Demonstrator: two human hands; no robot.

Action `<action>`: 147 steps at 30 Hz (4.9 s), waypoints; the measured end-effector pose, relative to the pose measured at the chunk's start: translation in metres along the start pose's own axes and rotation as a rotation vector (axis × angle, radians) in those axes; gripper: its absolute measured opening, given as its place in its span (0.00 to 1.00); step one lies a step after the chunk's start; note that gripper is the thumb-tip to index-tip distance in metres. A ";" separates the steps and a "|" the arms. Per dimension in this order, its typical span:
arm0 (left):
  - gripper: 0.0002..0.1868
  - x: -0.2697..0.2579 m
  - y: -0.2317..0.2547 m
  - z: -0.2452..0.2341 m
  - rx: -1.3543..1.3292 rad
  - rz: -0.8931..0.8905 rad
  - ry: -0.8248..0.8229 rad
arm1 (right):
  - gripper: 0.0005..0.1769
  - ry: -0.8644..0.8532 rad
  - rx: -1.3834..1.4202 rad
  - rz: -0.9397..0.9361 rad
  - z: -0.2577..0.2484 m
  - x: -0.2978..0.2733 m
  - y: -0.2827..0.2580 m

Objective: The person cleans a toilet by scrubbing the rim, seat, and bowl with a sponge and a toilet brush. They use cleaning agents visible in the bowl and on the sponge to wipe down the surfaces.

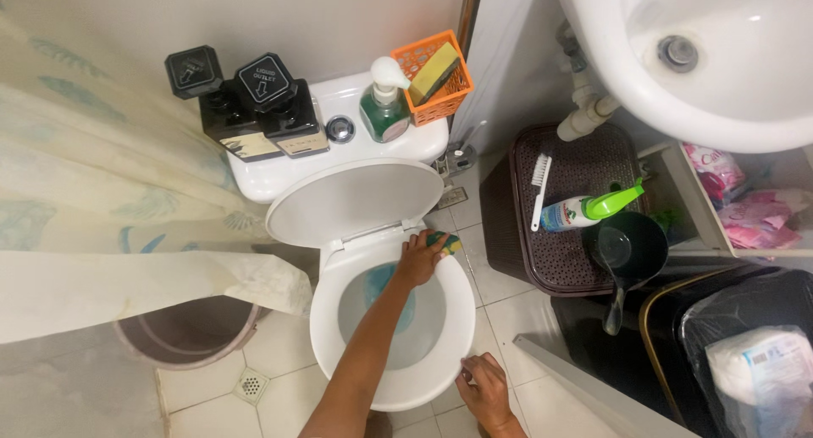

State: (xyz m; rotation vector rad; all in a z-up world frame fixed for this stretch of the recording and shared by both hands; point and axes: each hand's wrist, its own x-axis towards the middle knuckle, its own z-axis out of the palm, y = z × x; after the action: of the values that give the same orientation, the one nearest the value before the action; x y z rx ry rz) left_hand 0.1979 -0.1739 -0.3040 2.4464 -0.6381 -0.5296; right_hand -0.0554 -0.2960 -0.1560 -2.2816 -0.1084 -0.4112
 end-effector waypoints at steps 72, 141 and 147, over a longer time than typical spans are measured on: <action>0.27 -0.109 0.145 -0.092 -0.191 -0.013 -0.282 | 0.19 0.046 0.012 0.103 0.000 0.009 -0.003; 0.30 -0.204 0.023 -0.317 -0.650 -0.199 0.832 | 0.50 -0.490 -0.409 -0.153 -0.012 0.359 -0.096; 0.33 -0.191 0.016 -0.335 -0.665 -0.221 0.813 | 0.36 -0.470 -0.414 -0.140 -0.011 0.364 -0.099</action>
State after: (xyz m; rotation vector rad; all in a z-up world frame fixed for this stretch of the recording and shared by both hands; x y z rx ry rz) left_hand 0.2020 0.0543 0.0069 1.8488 0.1413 0.1832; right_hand 0.2650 -0.2562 0.0395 -2.7530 -0.4579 0.0502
